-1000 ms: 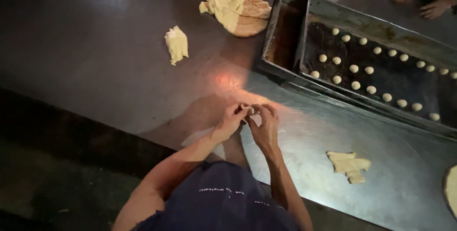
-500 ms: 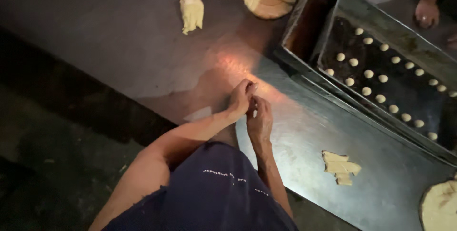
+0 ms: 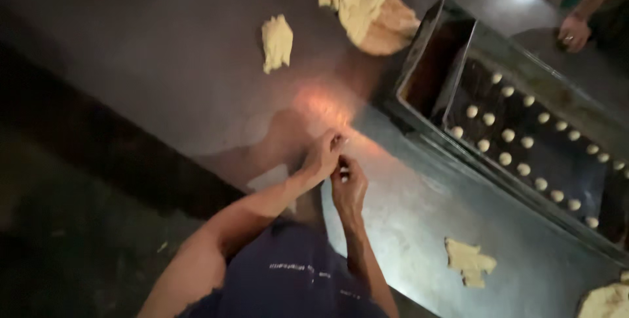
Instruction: The person pinches small pieces from scraps of dough on a metal worktable and rolls each piece between both palms into a round ball, placing the finished dough balls onto a baking tray. The person repeats this portioning and shaping cycle across the table, filling the tray with rows of dough balls.
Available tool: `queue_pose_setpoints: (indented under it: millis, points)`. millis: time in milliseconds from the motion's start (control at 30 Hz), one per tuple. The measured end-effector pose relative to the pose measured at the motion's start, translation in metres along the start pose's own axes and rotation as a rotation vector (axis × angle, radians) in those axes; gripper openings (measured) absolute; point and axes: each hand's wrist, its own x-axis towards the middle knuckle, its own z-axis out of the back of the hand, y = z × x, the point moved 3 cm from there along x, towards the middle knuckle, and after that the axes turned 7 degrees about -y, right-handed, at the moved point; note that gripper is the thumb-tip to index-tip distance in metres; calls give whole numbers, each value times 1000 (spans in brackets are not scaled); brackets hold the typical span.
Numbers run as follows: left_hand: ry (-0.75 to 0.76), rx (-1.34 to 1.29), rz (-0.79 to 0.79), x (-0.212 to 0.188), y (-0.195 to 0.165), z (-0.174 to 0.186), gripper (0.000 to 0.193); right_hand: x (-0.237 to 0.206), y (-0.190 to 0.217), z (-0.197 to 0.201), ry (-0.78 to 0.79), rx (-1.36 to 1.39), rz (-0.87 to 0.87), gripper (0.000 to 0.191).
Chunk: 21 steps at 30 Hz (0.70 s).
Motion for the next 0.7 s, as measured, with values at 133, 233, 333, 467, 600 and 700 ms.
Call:
queue_pose_setpoints:
  millis: [133, 233, 333, 467, 600, 700]
  points:
    - [102, 195, -3, 25, 14, 37, 25, 8, -2, -39, 277, 455, -406, 26]
    - [67, 463, -261, 52, 31, 92, 26, 11, 24, -61, 705, 829, -617, 17]
    - [64, 784, -461, 70, 50, 175, 28, 26, 63, -71, 1108, 850, -352, 19]
    - [28, 878, -643, 83, 62, 247, 33, 96, 85, -110, 713, 450, -55, 8]
    - [53, 932, -650, 97, 68, 262, 34, 176, 84, -174, 522, 1, 223, 12]
    - [136, 838, -622, 108, 70, 259, 27, 217, 78, -226, 452, -35, 299, 14]
